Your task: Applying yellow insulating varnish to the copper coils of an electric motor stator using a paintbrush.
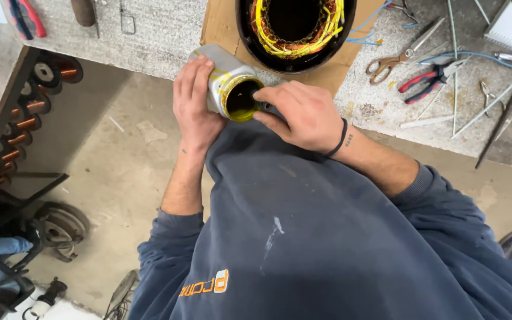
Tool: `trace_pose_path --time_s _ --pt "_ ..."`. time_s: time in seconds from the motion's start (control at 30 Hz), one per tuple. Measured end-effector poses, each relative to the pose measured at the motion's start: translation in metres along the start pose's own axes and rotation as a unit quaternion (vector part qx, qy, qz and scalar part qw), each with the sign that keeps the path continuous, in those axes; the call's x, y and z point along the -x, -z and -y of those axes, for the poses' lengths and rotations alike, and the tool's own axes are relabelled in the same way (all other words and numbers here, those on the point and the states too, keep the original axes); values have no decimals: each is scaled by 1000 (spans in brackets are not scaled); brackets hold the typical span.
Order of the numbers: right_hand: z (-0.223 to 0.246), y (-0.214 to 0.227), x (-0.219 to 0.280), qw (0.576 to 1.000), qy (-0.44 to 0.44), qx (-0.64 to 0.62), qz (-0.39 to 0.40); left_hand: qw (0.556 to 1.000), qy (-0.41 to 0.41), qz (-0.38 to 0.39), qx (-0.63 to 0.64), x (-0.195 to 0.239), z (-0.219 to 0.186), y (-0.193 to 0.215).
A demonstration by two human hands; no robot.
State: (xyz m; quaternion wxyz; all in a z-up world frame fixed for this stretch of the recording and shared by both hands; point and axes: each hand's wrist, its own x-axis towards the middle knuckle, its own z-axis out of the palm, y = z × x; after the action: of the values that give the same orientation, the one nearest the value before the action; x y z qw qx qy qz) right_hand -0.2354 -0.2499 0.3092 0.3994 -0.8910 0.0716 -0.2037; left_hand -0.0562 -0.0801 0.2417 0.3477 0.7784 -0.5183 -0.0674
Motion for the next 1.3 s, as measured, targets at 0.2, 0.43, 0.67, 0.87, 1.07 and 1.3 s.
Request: trace_pose_path --time_s 0.2,0.43,0.67,0.87,1.07,1.3 --pt "-7 -2 7 999 31 2 -37 999 12 -22 -35 0 -16 9" --pt "-7 15 -3 998 27 57 5 999 7 -28 -39 -4 -25 10" --pt "-20 16 28 996 56 62 -26 998 17 -40 -52 -4 -27 6" --pt "-5 13 43 859 -266 -411 -152 994 38 -64 -79 -4 -31 8" --pt "-32 -9 63 900 -119 -292 -301 994 51 -68 -71 -7 -31 11" --pt "-19 15 47 803 -268 -450 -283 994 36 -77 -63 -7 -27 5"
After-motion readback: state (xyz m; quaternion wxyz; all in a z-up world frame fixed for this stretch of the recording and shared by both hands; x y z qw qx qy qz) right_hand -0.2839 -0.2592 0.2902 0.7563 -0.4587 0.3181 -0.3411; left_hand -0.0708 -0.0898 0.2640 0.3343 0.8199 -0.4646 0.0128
